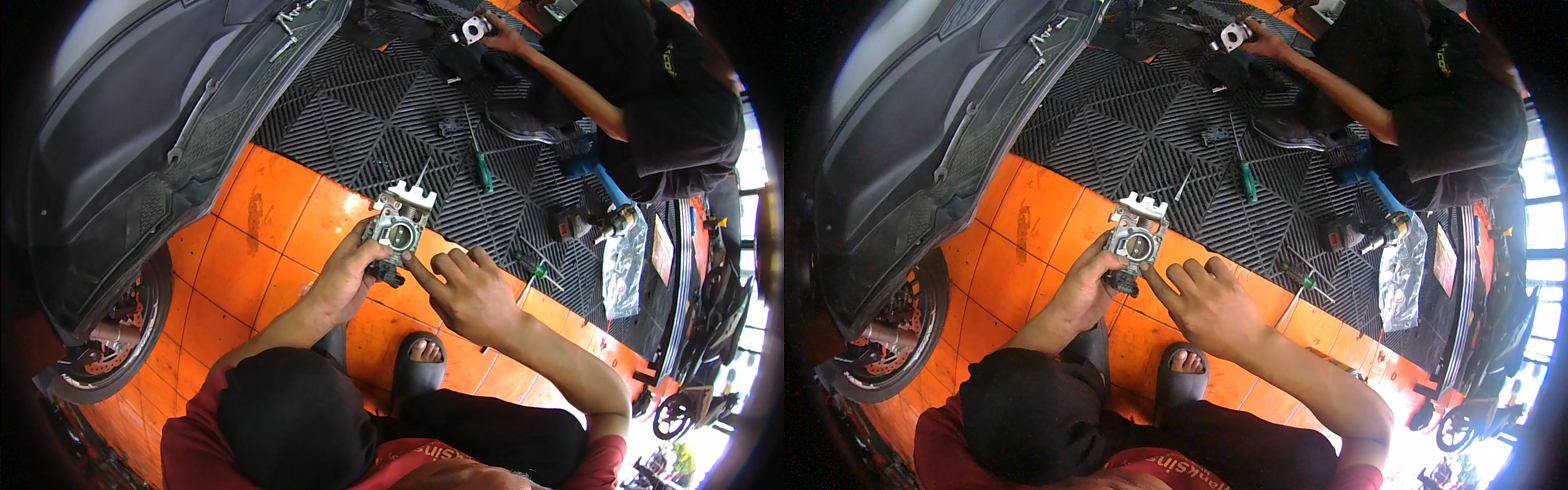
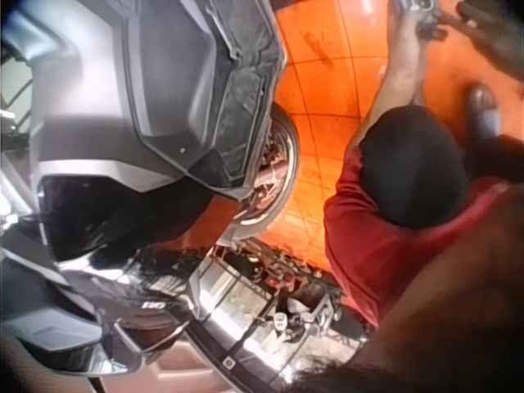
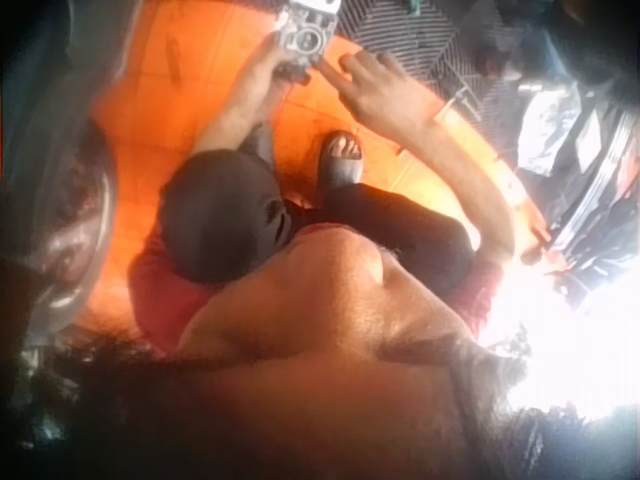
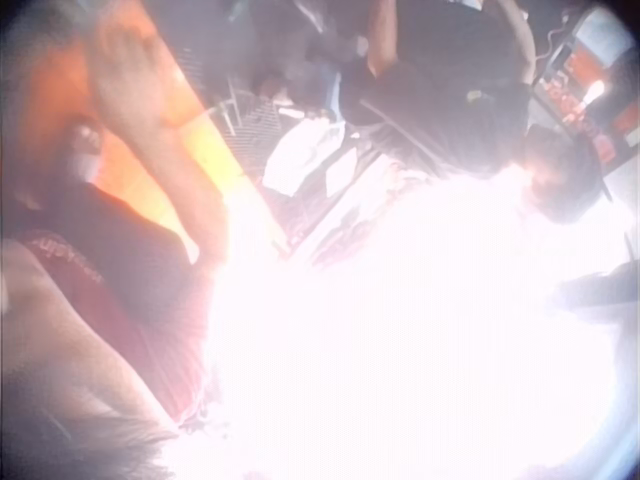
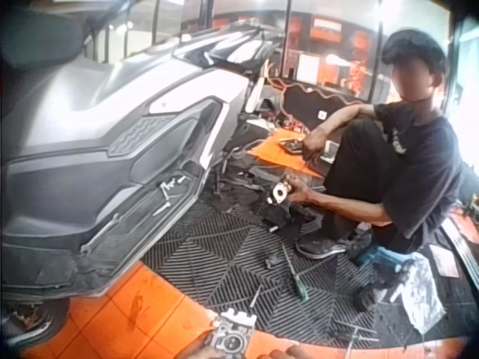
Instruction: The person holds a carburetor, sprays it with cleaner from a can, and uses a power drill and a screwdriver to disassemble parts of the component.
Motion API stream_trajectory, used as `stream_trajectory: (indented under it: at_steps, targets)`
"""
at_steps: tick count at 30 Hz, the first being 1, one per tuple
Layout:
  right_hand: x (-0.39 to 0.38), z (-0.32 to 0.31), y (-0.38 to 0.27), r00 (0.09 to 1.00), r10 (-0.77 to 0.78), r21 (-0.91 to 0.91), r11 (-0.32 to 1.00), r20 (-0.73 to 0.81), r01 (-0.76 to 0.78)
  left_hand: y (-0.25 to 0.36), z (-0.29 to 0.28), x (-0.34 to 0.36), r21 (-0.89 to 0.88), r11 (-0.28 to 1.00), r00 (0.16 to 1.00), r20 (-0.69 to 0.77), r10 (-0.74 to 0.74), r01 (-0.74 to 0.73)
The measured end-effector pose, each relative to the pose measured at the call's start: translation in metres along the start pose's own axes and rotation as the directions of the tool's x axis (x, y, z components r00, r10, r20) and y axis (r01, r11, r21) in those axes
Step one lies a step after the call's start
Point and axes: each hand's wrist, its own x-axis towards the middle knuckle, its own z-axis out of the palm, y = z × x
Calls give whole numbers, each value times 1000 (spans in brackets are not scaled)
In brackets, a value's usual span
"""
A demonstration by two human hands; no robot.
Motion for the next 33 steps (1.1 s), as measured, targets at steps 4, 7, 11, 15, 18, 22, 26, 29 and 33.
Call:
stream_trajectory:
  at_steps: [4, 7, 11, 15, 18, 22, 26, 29, 33]
  targets:
    - [13, -19, 7, 998, 52, -19, 998, -25, -53, -7, -4, 4, -41, 999, 997, 78, 11, -8]
    - [21, -23, 12, 997, 77, -68, 995, 15, -76, -4, 7, 4, 33, 999, 993, 121, 10, -14]
    - [19, -16, 10, 994, 98, -96, 991, 49, -93, -5, 3, 2, 19, 1000, 994, 112, -20, 18]
    - [19, -11, 10, 994, 98, -81, 992, 49, -94, -2, -1, -1, 44, 998, 992, 115, -60, 55]
    - [21, -23, 15, 999, 25, 3, 1000, 27, -25, 2, 6, -1, 33, 999, 989, 147, -14, 9]
    - [16, -24, 20, 999, -40, 62, 997, 23, 38, 3, 7, -3, 24, 1000, 986, 165, 9, -13]
    - [17, -18, 14, 1000, 20, 185, 983, -18, -17, 1, 6, -4, 35, 999, 989, 146, 12, -17]
    - [18, -24, 14, 979, 176, 432, 895, -107, -114, -4, 2, -1, 22, 1000, 989, 147, -14, 11]
    - [15, -28, 24, 851, 524, 848, 442, 20, -292, -6, -1, 1, 4, 1000, 994, 112, 8, -9]
